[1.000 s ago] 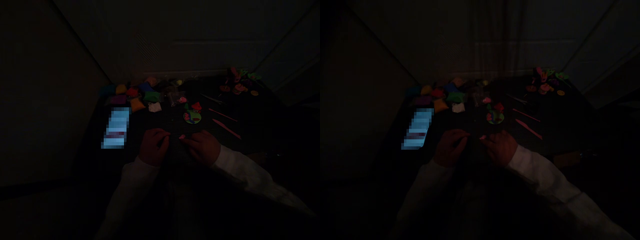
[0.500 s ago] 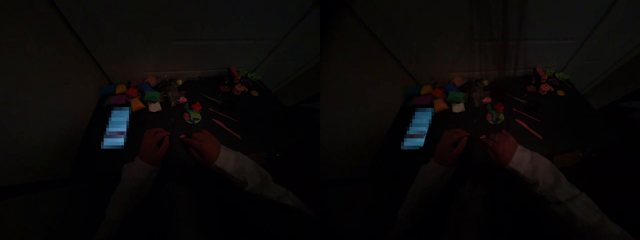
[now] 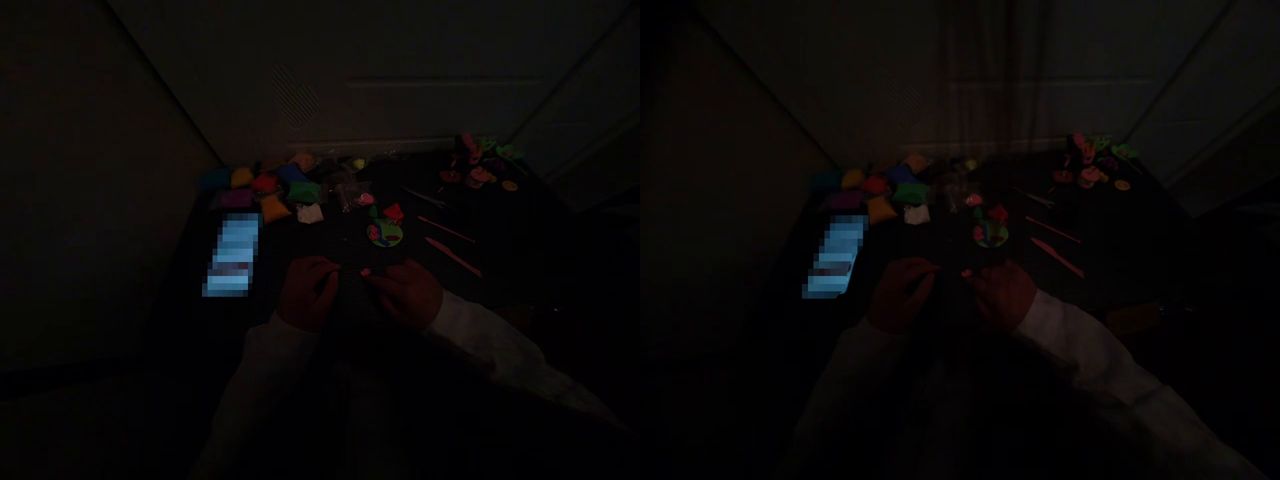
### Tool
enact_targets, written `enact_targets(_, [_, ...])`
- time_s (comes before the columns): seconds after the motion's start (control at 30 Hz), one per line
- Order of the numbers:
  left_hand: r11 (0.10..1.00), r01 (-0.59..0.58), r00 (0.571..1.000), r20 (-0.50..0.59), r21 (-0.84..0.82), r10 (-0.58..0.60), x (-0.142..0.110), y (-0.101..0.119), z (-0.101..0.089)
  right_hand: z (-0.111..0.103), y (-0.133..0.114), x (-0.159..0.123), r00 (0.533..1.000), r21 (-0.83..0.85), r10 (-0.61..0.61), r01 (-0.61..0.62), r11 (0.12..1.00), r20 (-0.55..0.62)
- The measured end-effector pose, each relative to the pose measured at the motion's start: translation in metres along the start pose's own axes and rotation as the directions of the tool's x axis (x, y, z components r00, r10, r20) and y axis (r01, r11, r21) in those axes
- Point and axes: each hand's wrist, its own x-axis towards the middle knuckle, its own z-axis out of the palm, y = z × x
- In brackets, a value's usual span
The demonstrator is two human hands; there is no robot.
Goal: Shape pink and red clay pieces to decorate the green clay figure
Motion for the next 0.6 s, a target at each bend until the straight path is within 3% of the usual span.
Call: enact_targets(0.6, [1.000,0.008,1.000,0.020,0.011,-0.008,0.0016,0.0012,-0.0003,-0.0037,-0.0003,-0.0005,0.999,0.013,-0.001,0.000,1.000,0.036])
